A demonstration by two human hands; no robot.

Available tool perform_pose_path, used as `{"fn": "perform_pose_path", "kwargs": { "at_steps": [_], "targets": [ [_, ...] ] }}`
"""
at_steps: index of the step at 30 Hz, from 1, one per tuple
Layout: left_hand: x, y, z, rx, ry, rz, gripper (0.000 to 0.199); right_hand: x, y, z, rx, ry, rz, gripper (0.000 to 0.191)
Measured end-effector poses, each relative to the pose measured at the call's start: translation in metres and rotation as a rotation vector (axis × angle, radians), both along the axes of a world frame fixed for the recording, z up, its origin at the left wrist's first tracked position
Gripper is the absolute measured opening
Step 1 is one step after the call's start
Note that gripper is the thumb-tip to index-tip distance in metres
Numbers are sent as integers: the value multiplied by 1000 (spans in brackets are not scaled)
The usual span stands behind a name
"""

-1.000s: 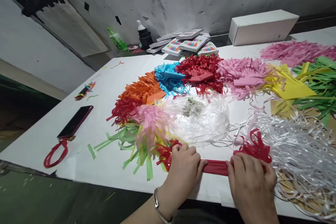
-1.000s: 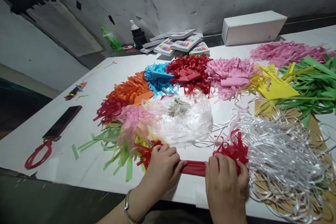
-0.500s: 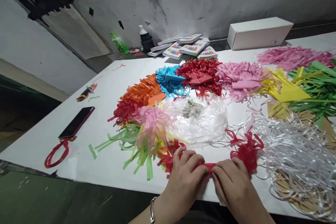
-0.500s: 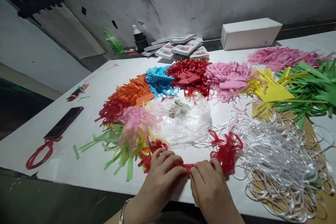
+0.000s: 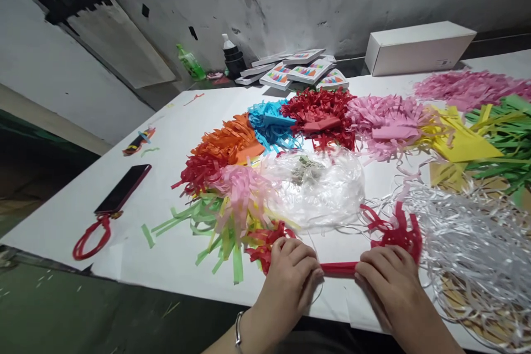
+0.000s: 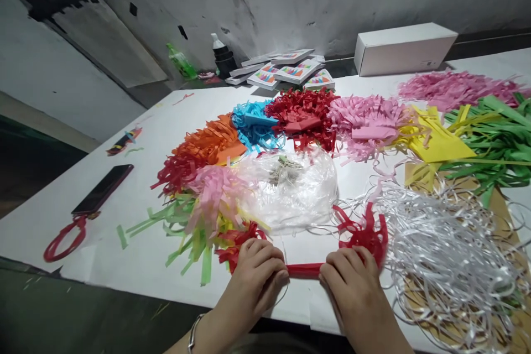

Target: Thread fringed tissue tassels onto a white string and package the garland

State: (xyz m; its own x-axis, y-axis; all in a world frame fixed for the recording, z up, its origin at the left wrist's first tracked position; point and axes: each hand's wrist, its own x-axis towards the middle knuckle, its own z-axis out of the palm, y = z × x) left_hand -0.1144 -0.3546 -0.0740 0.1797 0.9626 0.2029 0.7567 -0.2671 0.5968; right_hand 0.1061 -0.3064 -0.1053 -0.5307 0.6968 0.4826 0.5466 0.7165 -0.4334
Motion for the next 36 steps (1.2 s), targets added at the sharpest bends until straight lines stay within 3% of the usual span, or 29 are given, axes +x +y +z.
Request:
{"fn": "perform_pose_path", "kwargs": {
  "at_steps": [7, 13, 16, 22, 28, 31, 36],
  "targets": [
    [5, 2, 5, -57, 65, 111, 18, -7, 0, 2, -1, -94, -196, 27],
    [5, 7, 10, -137, 155, 102, 15, -7, -2, 3, -12, -99, -222, 21],
    [4, 7, 10, -145, 146, 109, 13, -8, -6, 3, 59, -40, -269, 18],
    [5, 7, 3, -5, 172, 18, 15, -19, -9, 6, 108, 13, 28, 29],
    [3, 4, -1, 131, 247, -97, 9, -28, -4, 5, 78, -9, -3, 28],
    [2, 6, -1, 182, 269, -144, 16, -32, -4, 5, 30, 23, -2, 23],
    [3, 11, 0, 136, 202, -129, 15, -41, -6, 1, 76, -61, 16, 22]
  ]
}}
